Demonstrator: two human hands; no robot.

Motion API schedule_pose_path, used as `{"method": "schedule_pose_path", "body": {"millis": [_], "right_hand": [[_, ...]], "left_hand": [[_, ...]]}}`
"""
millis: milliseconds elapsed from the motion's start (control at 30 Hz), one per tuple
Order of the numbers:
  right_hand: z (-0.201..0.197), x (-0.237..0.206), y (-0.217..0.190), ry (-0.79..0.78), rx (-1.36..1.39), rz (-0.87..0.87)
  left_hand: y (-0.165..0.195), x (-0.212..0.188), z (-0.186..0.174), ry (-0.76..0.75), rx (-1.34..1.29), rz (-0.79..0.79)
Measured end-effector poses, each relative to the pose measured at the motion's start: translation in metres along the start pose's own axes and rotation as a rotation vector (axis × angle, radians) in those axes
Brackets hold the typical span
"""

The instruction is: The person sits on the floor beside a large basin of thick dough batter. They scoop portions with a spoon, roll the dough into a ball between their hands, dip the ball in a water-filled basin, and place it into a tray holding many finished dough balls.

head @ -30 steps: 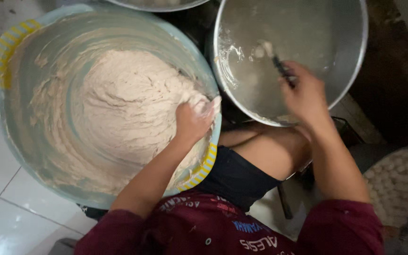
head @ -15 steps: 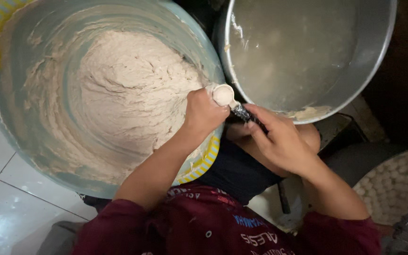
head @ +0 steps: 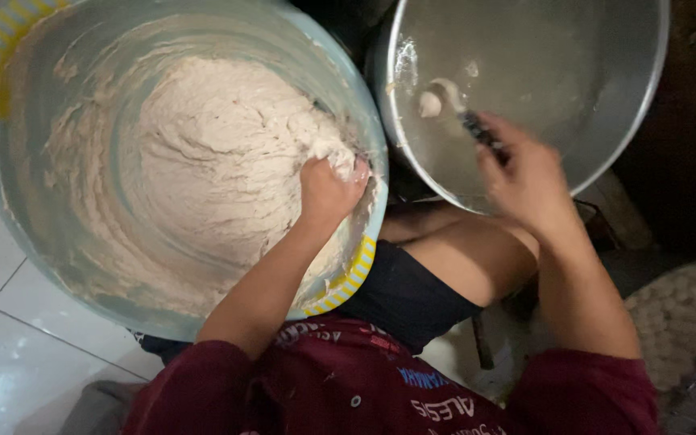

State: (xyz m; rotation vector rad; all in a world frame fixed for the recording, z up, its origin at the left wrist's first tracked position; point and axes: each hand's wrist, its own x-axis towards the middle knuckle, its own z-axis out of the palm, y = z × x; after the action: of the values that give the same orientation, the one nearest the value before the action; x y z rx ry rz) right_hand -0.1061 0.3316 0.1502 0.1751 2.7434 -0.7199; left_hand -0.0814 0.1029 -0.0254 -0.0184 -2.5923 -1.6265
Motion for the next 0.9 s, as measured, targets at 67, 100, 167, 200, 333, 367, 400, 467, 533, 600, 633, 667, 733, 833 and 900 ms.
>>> {"method": "schedule_pose_path", "body": {"millis": [67, 100, 167, 200, 333, 367, 400, 467, 533, 600, 633, 667, 733, 833, 900], "right_hand": [[-0.003, -0.006, -0.003, -0.021, 0.076, 0.056], [-0.005, -0.013, -0.004, -0.071, 0.172, 0.116], [-0.004, -0.03, -0.008, -0.146, 0.269, 0.069], [-0.001, -0.038, -0.011, -0.169, 0.27, -0.043], [0.017, -0.056, -0.022, -0.148, 0.127, -0.336], [0.019, -0.058, -0.024, -0.138, 0.143, -0.376], [0.021, -0.059, -0.025, -0.129, 0.158, -0.419], [0.023, -0.057, -0.026, -0.259, 0.312, -0.28], [0.022, -0.051, -0.023, -0.525, 0.572, 0.1], [0.02, -0.045, -0.019, -0.548, 0.703, 0.158], [0.018, -0.042, -0.016, -0.552, 0.77, 0.19], [0.016, -0.037, -0.012, -0.507, 0.727, 0.193], [0.01, -0.031, -0.005, -0.413, 0.645, 0.21], [0.011, -0.017, 0.0, -0.218, 0.499, 0.138], [0.009, -0.006, 0.003, -0.1, 0.293, -0.06]], "left_hand": [[0.004, -0.001, -0.001, 0.004, -0.074, -0.041], [0.008, -0.002, -0.002, 0.013, -0.094, -0.065], [0.017, -0.003, -0.004, 0.014, -0.125, -0.098], [0.022, -0.004, -0.005, 0.009, -0.136, -0.106], [0.037, -0.006, -0.007, -0.027, -0.277, -0.019], [0.041, -0.005, -0.006, -0.059, -0.263, -0.037], [0.043, -0.004, -0.005, -0.086, -0.249, -0.055], [0.045, -0.001, -0.004, -0.132, -0.154, -0.079], [0.043, 0.004, -0.005, -0.175, 0.006, -0.082], [0.036, 0.008, -0.009, -0.106, 0.017, -0.039], [0.032, 0.01, -0.011, -0.076, 0.019, -0.012], [0.028, 0.011, -0.013, -0.096, 0.089, -0.074], [0.019, 0.01, -0.015, -0.144, 0.23, -0.197], [0.008, 0.004, -0.01, -0.176, 0.276, -0.156], [0.002, 0.001, -0.007, -0.083, 0.102, -0.091]]}}
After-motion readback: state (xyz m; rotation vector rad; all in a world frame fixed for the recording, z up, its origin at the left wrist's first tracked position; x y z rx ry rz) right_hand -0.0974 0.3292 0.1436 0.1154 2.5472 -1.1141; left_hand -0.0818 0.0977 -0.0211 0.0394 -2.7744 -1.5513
